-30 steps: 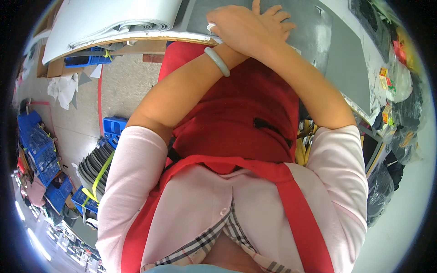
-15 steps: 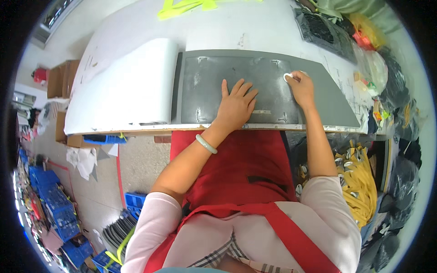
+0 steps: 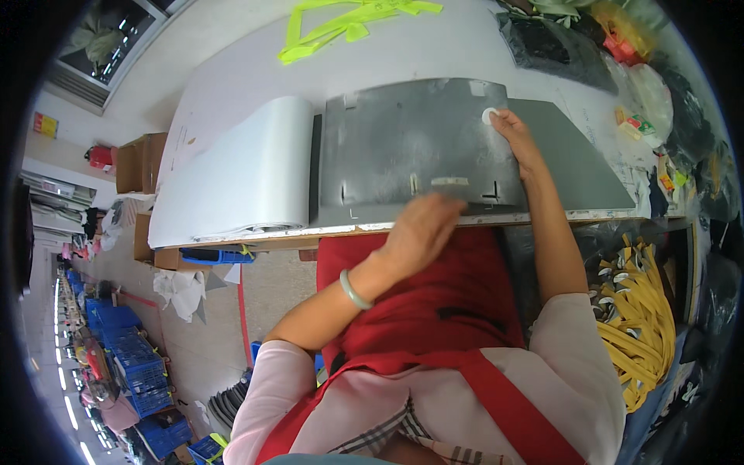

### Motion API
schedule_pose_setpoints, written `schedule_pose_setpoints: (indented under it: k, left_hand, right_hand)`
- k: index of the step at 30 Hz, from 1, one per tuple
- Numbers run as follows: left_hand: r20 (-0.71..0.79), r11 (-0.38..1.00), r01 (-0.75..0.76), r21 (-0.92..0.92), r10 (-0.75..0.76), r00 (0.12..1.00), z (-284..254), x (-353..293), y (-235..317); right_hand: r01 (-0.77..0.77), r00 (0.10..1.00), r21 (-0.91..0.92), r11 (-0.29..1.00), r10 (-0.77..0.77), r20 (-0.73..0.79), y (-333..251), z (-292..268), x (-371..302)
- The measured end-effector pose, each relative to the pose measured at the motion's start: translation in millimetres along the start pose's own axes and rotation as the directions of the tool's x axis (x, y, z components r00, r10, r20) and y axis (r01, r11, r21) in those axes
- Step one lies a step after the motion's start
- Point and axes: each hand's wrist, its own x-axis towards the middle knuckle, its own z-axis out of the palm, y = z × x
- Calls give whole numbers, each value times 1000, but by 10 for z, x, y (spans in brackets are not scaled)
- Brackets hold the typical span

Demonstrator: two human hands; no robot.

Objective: The recorder is using a small circular tool to press or smooth a white material onto a metal component at a manufacturing workstation.

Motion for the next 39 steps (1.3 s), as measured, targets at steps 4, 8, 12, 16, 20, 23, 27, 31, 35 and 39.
schedule_pose_setpoints:
  k: [4, 8, 12, 16, 20, 23, 27, 31, 35, 39]
  left_hand:
    - [136, 984, -55, 171, 32, 990, -133, -74, -7]
    - [238, 978, 85, 188, -129, 963, -323, -17, -337]
    - [321, 992, 102, 72, -120, 940, -405, -10, -408]
    - [368, 986, 161, 44, -166, 915, -441, 43, -415]
    - [354, 986, 163, -33, -141, 925, -457, 82, -507]
    - [368, 981, 193, -37, -166, 915, -470, 64, -525]
    - [398, 976, 218, 7, -203, 895, -502, 69, -503]
    - [414, 976, 214, 25, -205, 887, -507, 109, -509]
    - [388, 990, 104, 96, -133, 912, -503, 64, -477]
    - [397, 993, 85, 86, -112, 911, -535, 73, -493]
  right_hand:
    - [39, 995, 32, 999, -36, -89, 101, -34, 105]
    - [93, 986, -39, 995, -97, -132, 175, -60, 122]
    - [66, 993, -41, 997, -69, -95, 167, -57, 97]
    - [92, 983, -172, 981, -116, -139, 131, -32, 90]
    - [65, 982, -283, 957, -111, -151, 156, -83, 102]
    - [47, 983, -275, 960, -92, -156, 209, -126, 167]
    - [85, 977, -239, 967, -128, -170, 264, -158, 216]
    - [70, 979, -189, 980, -104, -177, 265, -154, 191]
    - [97, 980, -201, 975, -129, -154, 232, -107, 165]
    - [82, 974, -274, 958, -135, -184, 223, -88, 151]
